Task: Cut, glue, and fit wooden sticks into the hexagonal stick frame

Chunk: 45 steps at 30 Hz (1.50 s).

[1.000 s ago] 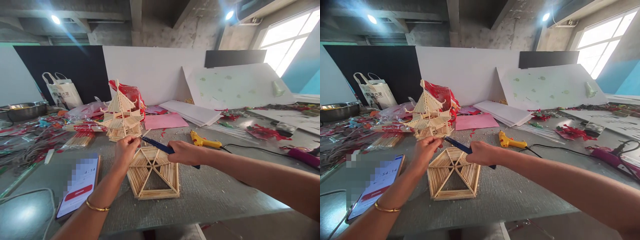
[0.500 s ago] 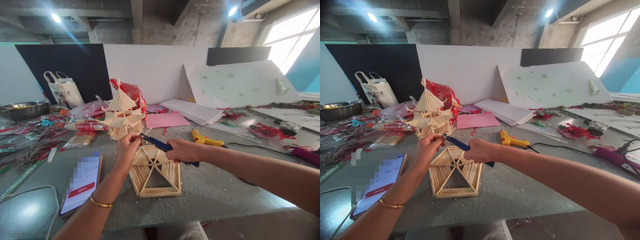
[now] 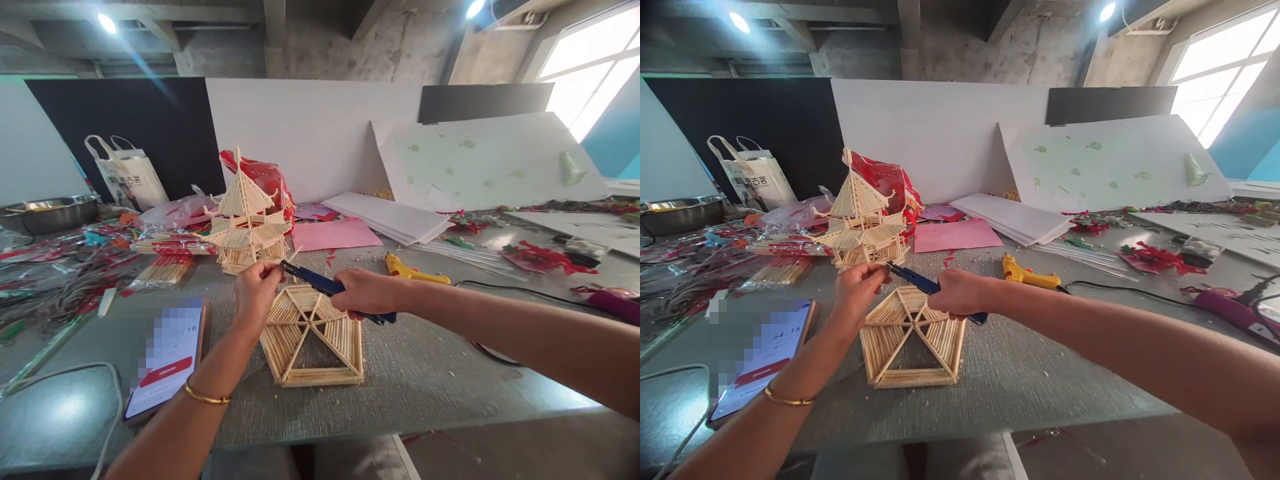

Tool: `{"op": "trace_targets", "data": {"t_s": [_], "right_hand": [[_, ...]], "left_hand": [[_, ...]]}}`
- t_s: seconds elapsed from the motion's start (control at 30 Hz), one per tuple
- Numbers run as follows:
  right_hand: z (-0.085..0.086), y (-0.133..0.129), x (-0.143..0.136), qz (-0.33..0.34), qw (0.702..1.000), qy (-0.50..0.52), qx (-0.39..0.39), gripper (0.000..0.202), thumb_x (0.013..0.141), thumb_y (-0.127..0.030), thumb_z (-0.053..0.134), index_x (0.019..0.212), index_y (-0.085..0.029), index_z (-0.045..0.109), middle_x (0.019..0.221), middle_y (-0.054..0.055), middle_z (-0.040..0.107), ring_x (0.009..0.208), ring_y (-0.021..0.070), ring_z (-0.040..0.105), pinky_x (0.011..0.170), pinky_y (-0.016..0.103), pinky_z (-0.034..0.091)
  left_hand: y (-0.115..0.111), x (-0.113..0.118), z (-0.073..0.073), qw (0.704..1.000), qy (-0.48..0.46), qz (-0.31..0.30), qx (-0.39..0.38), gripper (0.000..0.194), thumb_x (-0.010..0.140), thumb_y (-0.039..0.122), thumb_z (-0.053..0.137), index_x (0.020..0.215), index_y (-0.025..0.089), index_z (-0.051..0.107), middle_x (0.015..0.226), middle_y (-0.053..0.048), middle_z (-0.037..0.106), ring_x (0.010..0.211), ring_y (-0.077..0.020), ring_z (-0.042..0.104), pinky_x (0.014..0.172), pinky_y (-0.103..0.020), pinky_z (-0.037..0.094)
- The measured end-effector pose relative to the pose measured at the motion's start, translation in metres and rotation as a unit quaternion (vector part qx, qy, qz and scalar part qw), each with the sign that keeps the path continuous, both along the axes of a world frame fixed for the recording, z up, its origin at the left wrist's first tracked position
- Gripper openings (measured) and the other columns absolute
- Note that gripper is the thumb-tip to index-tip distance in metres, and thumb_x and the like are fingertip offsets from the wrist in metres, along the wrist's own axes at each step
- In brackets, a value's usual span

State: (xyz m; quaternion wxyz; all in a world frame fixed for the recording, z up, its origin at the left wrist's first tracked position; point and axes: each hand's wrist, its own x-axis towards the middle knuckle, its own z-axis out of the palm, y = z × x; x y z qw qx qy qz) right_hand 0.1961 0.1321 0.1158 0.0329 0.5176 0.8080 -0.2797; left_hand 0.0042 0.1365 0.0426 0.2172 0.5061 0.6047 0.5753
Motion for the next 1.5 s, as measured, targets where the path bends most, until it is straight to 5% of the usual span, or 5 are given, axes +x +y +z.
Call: {"op": "trace_targets", "data": {"t_s": [0.57,0.77,1.03,1.33,1.5], "right_hand": [[-0.011,0.032,-0.004,0.027,0.999,-0.006,0.026,0.022,0.072,-0.032,0.052,0.059,-0.017,0.044,0.045,-0.001,0.046,0.036,0.0106,0.046,0.036,0.022,0.035],[-0.01,0.074,0.001,0.071,0.997,-0.038,0.008,0.026,0.072,-0.039,0.057,0.062,-0.015,0.049,0.047,-0.002,0.048,0.038,0.0083,0.045,0.04,0.022,0.038],[-0.034,0.108,-0.009,0.152,0.987,-0.05,0.014,0.031,0.069,-0.044,0.058,0.061,-0.015,0.053,0.046,-0.003,0.049,0.039,0.0087,0.046,0.043,0.023,0.036],[-0.027,0.134,-0.017,0.193,0.973,-0.078,-0.1,0.058,0.059,-0.073,0.056,0.063,-0.016,0.048,0.052,-0.002,0.05,0.045,0.0093,0.048,0.048,0.024,0.04],[-0.034,0.13,-0.02,0.16,0.983,-0.094,-0.003,0.066,0.064,-0.081,0.04,0.058,-0.015,0.047,0.049,-0.001,0.047,0.039,0.0087,0.043,0.044,0.025,0.038]], "left_hand": [[0.02,-0.006,-0.005,0.988,0.123,0.007,-0.091,0.027,0.074,0.037,0.053,0.079,0.016,0.069,0.068,-0.004,0.07,0.058,-0.0144,0.061,0.054,-0.023,0.041],[0.036,-0.004,0.001,0.959,0.222,-0.049,-0.167,0.015,0.07,0.027,0.06,0.067,0.015,0.069,0.061,-0.005,0.068,0.062,-0.0162,0.063,0.059,-0.024,0.044],[0.039,-0.019,-0.002,0.913,0.334,-0.013,-0.235,0.02,0.065,0.035,0.067,0.075,0.019,0.072,0.08,-0.01,0.072,0.082,-0.0243,0.064,0.067,-0.029,0.045],[0.035,-0.025,-0.007,0.901,0.36,-0.003,-0.242,0.026,0.069,0.042,0.063,0.079,0.021,0.072,0.083,-0.01,0.072,0.083,-0.0237,0.065,0.065,-0.027,0.044],[0.04,-0.026,-0.009,0.904,0.352,0.002,-0.242,0.026,0.07,0.042,0.062,0.079,0.02,0.072,0.079,-0.009,0.072,0.078,-0.0222,0.065,0.062,-0.026,0.043]]}}
